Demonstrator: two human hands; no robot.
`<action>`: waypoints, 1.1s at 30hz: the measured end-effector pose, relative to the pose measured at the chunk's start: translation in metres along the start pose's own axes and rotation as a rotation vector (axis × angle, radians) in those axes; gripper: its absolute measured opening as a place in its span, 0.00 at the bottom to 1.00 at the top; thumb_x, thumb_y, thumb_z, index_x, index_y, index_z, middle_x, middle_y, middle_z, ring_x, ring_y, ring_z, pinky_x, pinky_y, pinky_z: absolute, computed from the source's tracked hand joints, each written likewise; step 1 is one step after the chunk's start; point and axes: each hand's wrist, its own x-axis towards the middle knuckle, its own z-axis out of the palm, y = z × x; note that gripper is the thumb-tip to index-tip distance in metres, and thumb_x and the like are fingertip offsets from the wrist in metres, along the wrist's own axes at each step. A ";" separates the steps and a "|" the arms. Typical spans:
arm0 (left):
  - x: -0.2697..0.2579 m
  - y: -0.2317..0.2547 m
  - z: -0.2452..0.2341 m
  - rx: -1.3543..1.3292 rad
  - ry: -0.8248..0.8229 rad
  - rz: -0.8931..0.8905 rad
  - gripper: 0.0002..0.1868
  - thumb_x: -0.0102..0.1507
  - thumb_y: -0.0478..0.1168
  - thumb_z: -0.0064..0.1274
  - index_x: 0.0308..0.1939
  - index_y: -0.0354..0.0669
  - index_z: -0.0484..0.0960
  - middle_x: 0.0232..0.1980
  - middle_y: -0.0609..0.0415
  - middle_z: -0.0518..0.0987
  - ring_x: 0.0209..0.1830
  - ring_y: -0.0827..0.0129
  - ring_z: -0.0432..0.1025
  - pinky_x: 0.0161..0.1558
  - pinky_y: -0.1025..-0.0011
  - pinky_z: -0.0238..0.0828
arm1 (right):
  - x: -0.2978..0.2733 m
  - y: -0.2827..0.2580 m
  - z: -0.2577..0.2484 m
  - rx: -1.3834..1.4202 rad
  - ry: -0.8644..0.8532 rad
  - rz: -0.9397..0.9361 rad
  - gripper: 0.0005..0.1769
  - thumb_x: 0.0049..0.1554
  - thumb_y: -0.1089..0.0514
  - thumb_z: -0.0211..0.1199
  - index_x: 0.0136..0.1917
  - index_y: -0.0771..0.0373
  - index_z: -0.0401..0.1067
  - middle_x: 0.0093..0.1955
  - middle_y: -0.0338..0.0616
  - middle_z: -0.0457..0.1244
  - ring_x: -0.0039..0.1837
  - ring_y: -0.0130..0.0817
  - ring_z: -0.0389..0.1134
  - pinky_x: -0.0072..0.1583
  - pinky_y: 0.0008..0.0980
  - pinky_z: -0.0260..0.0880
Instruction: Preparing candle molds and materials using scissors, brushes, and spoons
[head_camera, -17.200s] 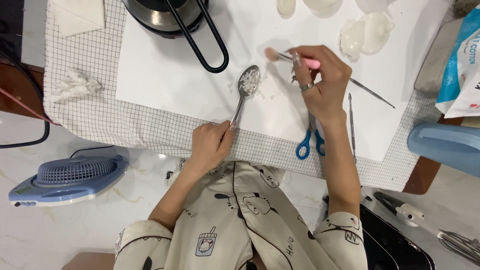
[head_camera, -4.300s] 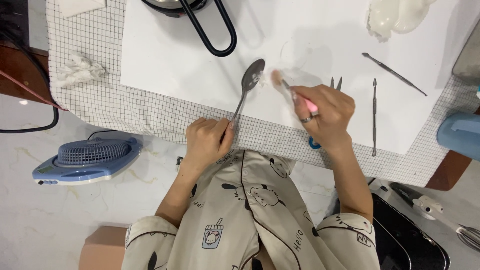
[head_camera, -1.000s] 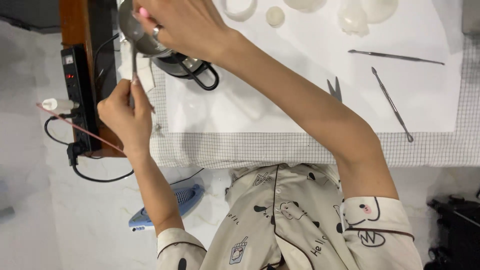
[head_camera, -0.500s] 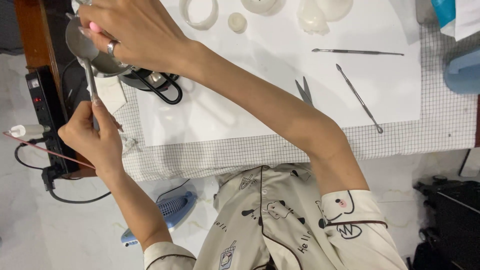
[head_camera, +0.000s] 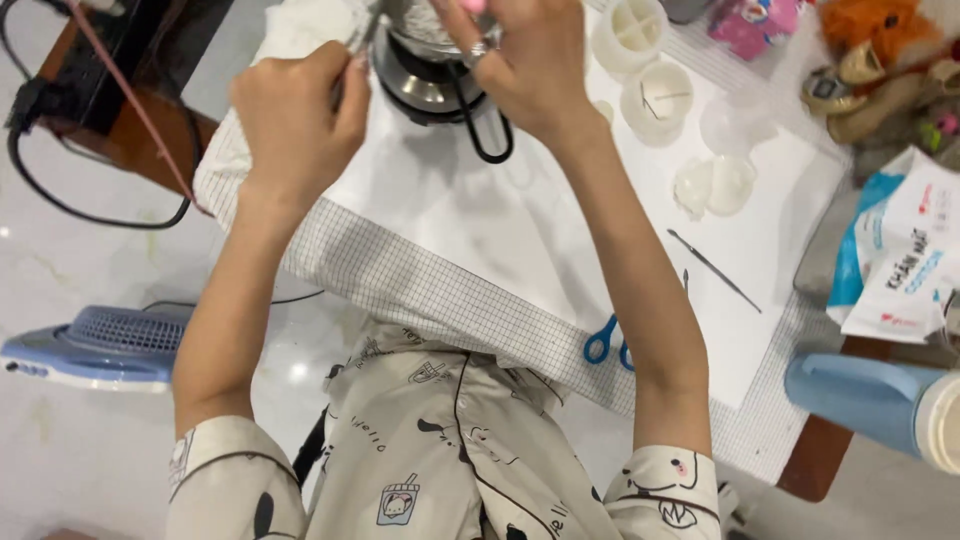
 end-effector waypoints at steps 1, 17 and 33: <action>0.002 0.002 -0.001 0.047 0.039 0.039 0.15 0.66 0.44 0.49 0.25 0.47 0.70 0.17 0.51 0.69 0.18 0.53 0.67 0.18 0.59 0.51 | 0.000 0.002 0.000 0.003 -0.065 0.029 0.15 0.60 0.53 0.60 0.33 0.57 0.63 0.29 0.35 0.61 0.32 0.35 0.62 0.36 0.37 0.55; -0.016 0.006 -0.022 -0.252 0.081 -0.047 0.21 0.68 0.41 0.45 0.20 0.48 0.59 0.13 0.62 0.54 0.12 0.72 0.50 0.19 0.69 0.40 | -0.001 -0.063 -0.080 0.182 -0.021 0.047 0.09 0.66 0.62 0.55 0.52 0.67 0.74 0.48 0.48 0.59 0.49 0.38 0.60 0.40 0.31 0.57; -0.133 -0.009 0.027 -1.055 0.142 -0.612 0.24 0.69 0.37 0.38 0.16 0.42 0.64 0.10 0.54 0.58 0.09 0.70 0.59 0.18 0.78 0.53 | -0.127 -0.104 -0.173 1.946 0.220 -0.234 0.13 0.60 0.66 0.41 0.35 0.56 0.59 0.20 0.26 0.48 0.20 0.21 0.52 0.32 0.31 0.64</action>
